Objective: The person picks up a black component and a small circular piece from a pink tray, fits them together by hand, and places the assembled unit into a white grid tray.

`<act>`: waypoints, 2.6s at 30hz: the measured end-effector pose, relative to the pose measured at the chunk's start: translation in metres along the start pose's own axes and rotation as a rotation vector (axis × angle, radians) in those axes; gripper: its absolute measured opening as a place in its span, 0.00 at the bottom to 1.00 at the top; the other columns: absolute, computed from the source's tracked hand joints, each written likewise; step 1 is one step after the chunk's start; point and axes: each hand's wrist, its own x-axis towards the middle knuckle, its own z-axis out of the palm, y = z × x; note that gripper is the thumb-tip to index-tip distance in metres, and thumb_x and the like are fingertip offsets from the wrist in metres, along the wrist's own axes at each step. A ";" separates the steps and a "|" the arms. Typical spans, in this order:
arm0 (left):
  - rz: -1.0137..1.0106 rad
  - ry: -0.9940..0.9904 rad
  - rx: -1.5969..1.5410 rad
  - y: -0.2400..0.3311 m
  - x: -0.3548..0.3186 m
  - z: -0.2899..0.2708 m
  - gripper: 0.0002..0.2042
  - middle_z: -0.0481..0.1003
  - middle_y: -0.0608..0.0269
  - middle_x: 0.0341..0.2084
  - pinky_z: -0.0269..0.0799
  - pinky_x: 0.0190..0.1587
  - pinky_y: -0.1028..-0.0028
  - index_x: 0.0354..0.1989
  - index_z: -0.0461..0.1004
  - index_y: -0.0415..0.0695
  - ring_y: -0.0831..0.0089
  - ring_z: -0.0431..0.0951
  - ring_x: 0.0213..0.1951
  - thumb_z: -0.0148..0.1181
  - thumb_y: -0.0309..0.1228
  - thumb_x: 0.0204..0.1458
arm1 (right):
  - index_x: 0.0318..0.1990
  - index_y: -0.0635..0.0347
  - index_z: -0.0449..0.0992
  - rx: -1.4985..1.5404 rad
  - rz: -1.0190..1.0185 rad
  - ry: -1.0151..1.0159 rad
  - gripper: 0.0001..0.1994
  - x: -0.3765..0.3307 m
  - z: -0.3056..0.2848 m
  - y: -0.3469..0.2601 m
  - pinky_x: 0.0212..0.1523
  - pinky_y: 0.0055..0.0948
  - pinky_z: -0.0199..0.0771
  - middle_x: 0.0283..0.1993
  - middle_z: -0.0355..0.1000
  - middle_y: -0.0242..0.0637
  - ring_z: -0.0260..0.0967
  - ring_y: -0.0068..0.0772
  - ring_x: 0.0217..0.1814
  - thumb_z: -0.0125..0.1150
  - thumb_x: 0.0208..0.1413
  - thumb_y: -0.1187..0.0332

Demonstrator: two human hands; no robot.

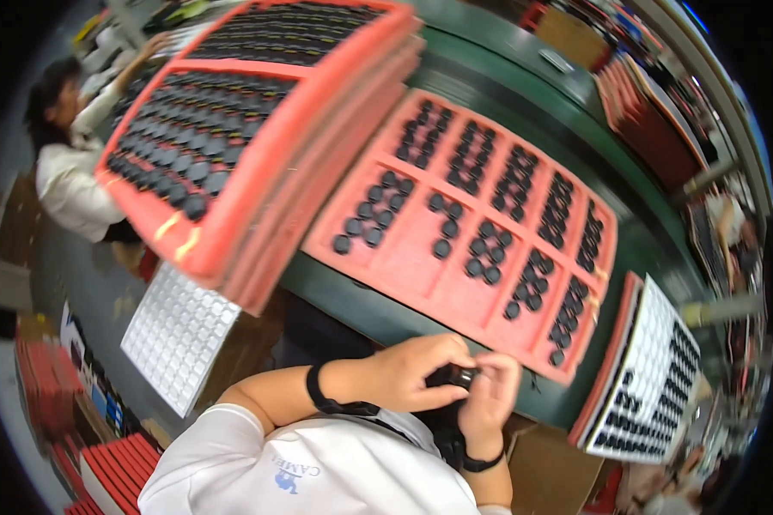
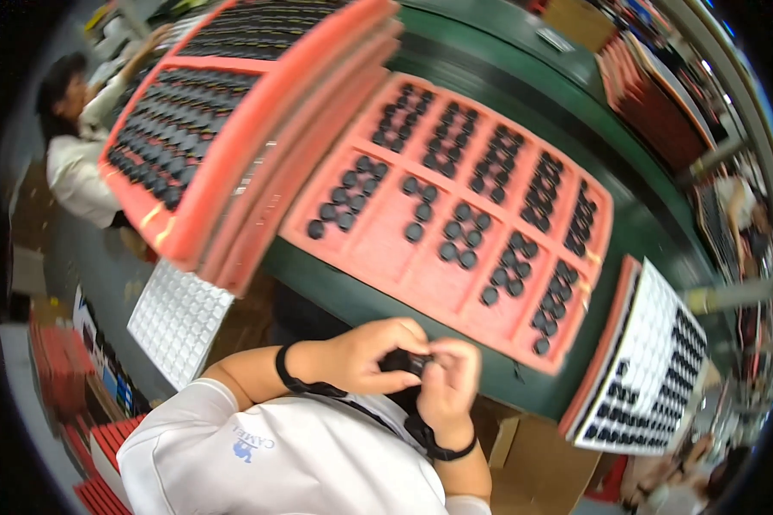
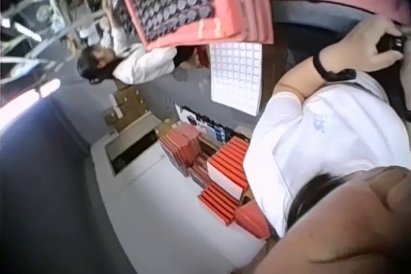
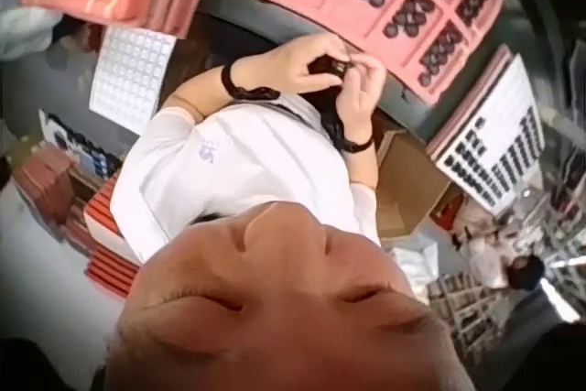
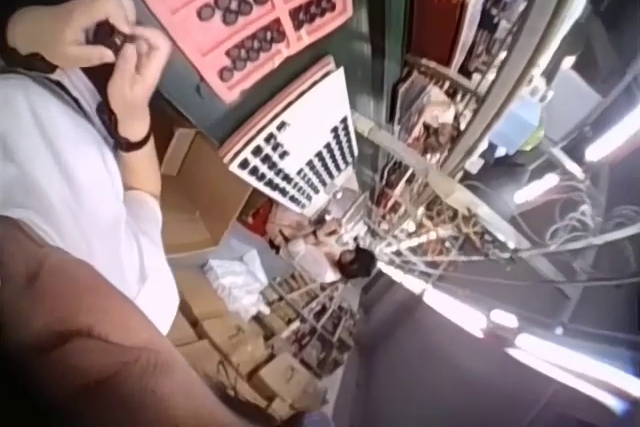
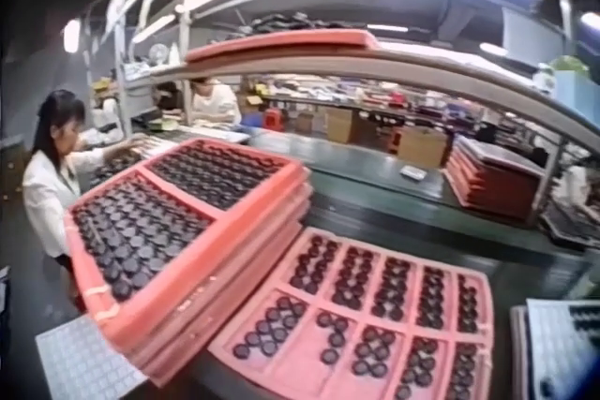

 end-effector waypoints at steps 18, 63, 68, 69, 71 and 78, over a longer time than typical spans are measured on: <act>-0.145 0.058 -0.093 -0.006 -0.003 -0.004 0.18 0.67 0.56 0.38 0.64 0.44 0.73 0.46 0.62 0.38 0.71 0.68 0.39 0.60 0.32 0.52 | 0.46 0.63 0.69 -0.134 -0.055 -0.158 0.16 0.011 -0.015 -0.008 0.40 0.27 0.65 0.36 0.65 0.37 0.63 0.30 0.37 0.62 0.49 0.74; -0.342 0.112 -0.091 -0.013 0.014 0.010 0.13 0.66 0.56 0.41 0.69 0.41 0.77 0.39 0.64 0.38 0.72 0.70 0.40 0.52 0.13 0.45 | 0.38 0.64 0.75 -1.474 0.412 0.440 0.11 -0.033 -0.425 -0.054 0.39 0.32 0.70 0.37 0.71 0.44 0.69 0.40 0.37 0.63 0.45 0.70; -0.287 0.084 -0.007 -0.019 0.013 0.011 0.12 0.64 0.58 0.40 0.71 0.40 0.76 0.39 0.68 0.37 0.71 0.70 0.40 0.53 0.13 0.45 | 0.40 0.64 0.73 -1.445 0.072 0.516 0.13 -0.013 -0.349 -0.070 0.45 0.36 0.66 0.39 0.71 0.45 0.67 0.46 0.43 0.62 0.44 0.73; -0.291 0.072 -0.021 -0.020 0.014 0.012 0.12 0.64 0.58 0.40 0.72 0.39 0.76 0.39 0.69 0.37 0.71 0.70 0.40 0.53 0.14 0.45 | 0.42 0.62 0.72 -1.411 0.019 0.465 0.14 -0.009 -0.324 -0.070 0.43 0.34 0.67 0.40 0.70 0.43 0.67 0.41 0.41 0.61 0.45 0.73; -0.300 0.069 -0.027 -0.019 0.011 0.012 0.12 0.64 0.59 0.39 0.72 0.39 0.75 0.39 0.69 0.37 0.71 0.70 0.40 0.53 0.14 0.45 | 0.43 0.61 0.72 -1.216 -0.016 0.300 0.14 0.001 -0.265 -0.064 0.40 0.31 0.68 0.41 0.69 0.40 0.66 0.37 0.39 0.60 0.47 0.73; -0.360 0.150 -0.206 -0.003 0.014 0.024 0.18 0.64 0.58 0.39 0.67 0.48 0.73 0.46 0.64 0.36 0.71 0.70 0.42 0.52 0.11 0.44 | 0.43 0.63 0.71 -0.445 -0.026 -0.238 0.14 0.016 -0.075 -0.040 0.42 0.33 0.69 0.39 0.68 0.41 0.68 0.41 0.42 0.63 0.48 0.71</act>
